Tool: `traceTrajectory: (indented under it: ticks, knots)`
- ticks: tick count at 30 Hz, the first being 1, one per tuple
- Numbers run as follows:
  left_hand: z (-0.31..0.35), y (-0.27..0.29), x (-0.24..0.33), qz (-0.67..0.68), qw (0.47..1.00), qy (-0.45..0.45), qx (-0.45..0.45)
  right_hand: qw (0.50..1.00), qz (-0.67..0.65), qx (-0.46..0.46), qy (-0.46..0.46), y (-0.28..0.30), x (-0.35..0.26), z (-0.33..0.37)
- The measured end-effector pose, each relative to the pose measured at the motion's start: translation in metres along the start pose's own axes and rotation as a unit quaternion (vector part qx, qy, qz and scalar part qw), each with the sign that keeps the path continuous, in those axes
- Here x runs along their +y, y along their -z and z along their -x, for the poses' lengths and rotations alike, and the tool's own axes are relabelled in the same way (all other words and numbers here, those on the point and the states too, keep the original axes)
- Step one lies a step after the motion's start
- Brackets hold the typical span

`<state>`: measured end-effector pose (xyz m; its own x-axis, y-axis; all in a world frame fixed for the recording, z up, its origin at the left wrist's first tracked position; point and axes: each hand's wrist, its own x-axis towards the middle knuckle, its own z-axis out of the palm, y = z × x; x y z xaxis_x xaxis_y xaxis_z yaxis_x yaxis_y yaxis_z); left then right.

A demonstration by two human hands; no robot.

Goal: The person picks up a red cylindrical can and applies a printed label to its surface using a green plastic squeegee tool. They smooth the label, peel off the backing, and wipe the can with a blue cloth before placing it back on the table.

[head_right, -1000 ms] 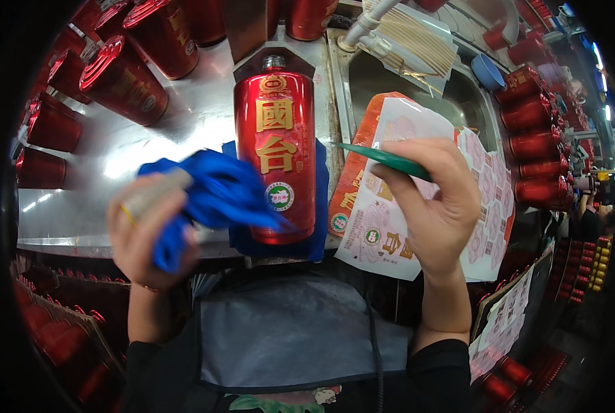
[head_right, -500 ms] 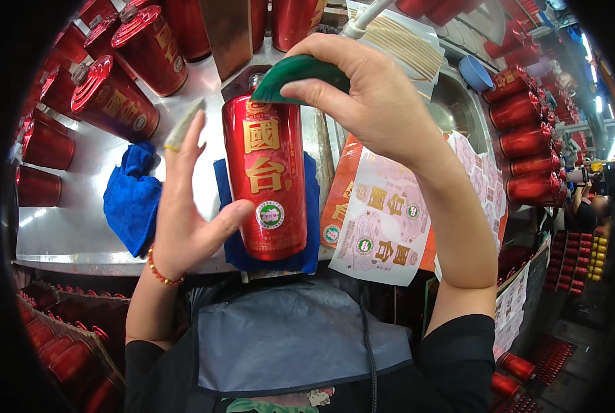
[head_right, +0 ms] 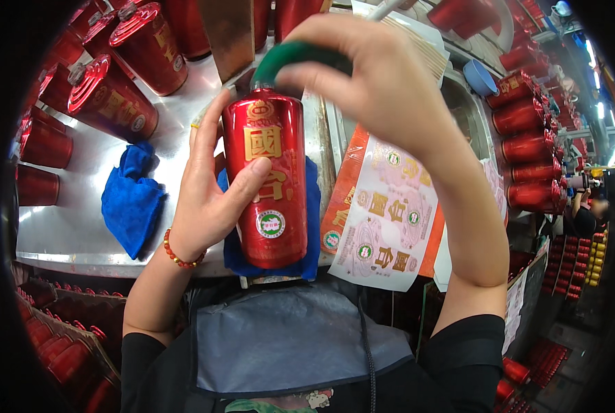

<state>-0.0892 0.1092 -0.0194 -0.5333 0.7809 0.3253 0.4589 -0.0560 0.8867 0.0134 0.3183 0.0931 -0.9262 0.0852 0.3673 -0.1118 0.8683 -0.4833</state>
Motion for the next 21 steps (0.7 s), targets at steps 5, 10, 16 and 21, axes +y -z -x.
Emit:
traceTrajectory:
  ticks: [5, 10, 16, 21]
  knots:
    - [-0.004, -0.005, -0.009, 0.063, 0.996, 0.055, 0.025, 0.999, -0.025, 0.013, -0.034, -0.005, 0.0, 0.003]
    - [-0.001, -0.009, -0.008, 0.165, 0.98, 0.108, 0.025, 0.999, -0.036, 0.007, -0.032, -0.009, -0.007, 0.003]
    - [0.01, 0.003, -0.016, 0.101, 0.992, 0.071, -0.029, 0.995, 0.054, 0.013, 0.088, -0.015, -0.031, 0.022]
    - [0.028, 0.012, -0.004, 0.071, 0.994, 0.038, -0.076, 0.981, 0.143, 0.044, 0.121, -0.027, -0.046, 0.04]
